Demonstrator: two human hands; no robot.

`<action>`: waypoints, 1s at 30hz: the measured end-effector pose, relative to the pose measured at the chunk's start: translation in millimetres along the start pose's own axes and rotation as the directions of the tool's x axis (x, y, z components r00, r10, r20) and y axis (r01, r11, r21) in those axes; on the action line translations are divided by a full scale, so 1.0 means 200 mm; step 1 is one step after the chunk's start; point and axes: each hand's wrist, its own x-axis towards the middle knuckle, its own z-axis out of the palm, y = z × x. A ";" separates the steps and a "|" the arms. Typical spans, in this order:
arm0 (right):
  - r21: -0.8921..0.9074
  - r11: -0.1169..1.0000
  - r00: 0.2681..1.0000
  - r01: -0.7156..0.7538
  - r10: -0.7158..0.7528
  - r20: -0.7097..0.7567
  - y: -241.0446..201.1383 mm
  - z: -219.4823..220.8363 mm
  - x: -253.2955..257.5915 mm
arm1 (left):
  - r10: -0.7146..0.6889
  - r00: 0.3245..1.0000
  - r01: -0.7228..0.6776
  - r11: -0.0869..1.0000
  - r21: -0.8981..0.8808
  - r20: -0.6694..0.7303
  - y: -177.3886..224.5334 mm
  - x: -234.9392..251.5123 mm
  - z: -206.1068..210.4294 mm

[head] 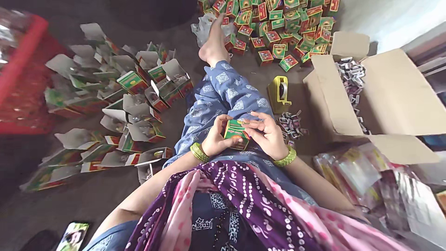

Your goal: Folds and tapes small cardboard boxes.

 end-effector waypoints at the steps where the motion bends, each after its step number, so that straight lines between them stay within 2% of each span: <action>1: -0.039 0.999 0.999 0.034 -0.034 0.016 0.00 0.00 0.00 | -0.003 1.000 0.003 1.000 0.004 -0.004 0.00 0.00 0.00; 4: -0.033 0.994 0.990 0.102 -0.098 0.100 0.01 -0.01 0.01 | 0.008 1.000 -0.008 1.000 0.010 -0.010 0.01 -0.01 0.00; 7: 0.000 0.995 0.987 0.097 -0.097 0.128 0.03 -0.01 0.01 | 0.002 1.000 -0.002 1.000 0.006 -0.021 0.01 -0.01 0.00; 11: -0.103 0.988 0.987 0.116 -0.103 0.127 0.04 0.00 -0.01 | -0.022 1.000 0.022 1.000 0.013 -0.015 0.00 -0.01 0.00; 14: -0.130 0.981 0.984 0.145 -0.128 0.125 0.05 0.00 -0.01 | 0.043 0.999 -0.043 0.998 0.046 0.007 -0.01 0.00 0.00; 17: 0.003 0.994 0.992 0.113 -0.113 0.053 0.08 -0.01 -0.01 | 0.145 0.989 -0.147 0.981 0.124 0.028 -0.01 0.01 -0.01; 20: 0.102 0.994 0.993 -0.030 0.041 -0.108 0.09 -0.11 0.00 | 0.162 0.987 -0.163 0.973 0.161 0.017 -0.01 0.01 -0.03; 23: -0.084 0.971 0.900 -0.224 0.173 -0.400 0.19 -0.34 0.05 | 0.157 0.988 -0.153 0.972 0.181 -0.009 -0.01 0.00 -0.04; 26: -0.232 0.851 0.760 -0.472 0.259 -0.596 0.40 -0.65 0.09 | 0.150 0.988 -0.143 0.973 0.180 -0.023 -0.02 0.00 -0.04; 28: -0.289 0.729 0.694 -0.621 0.341 -0.634 0.54 -0.84 0.10 | 0.149 0.988 -0.142 0.975 0.173 -0.028 -0.02 0.01 -0.03; 30: -0.314 0.601 0.641 -0.735 0.463 -0.612 0.65 -0.97 0.12 | 0.149 0.989 -0.143 0.978 0.153 -0.025 -0.03 0.02 -0.02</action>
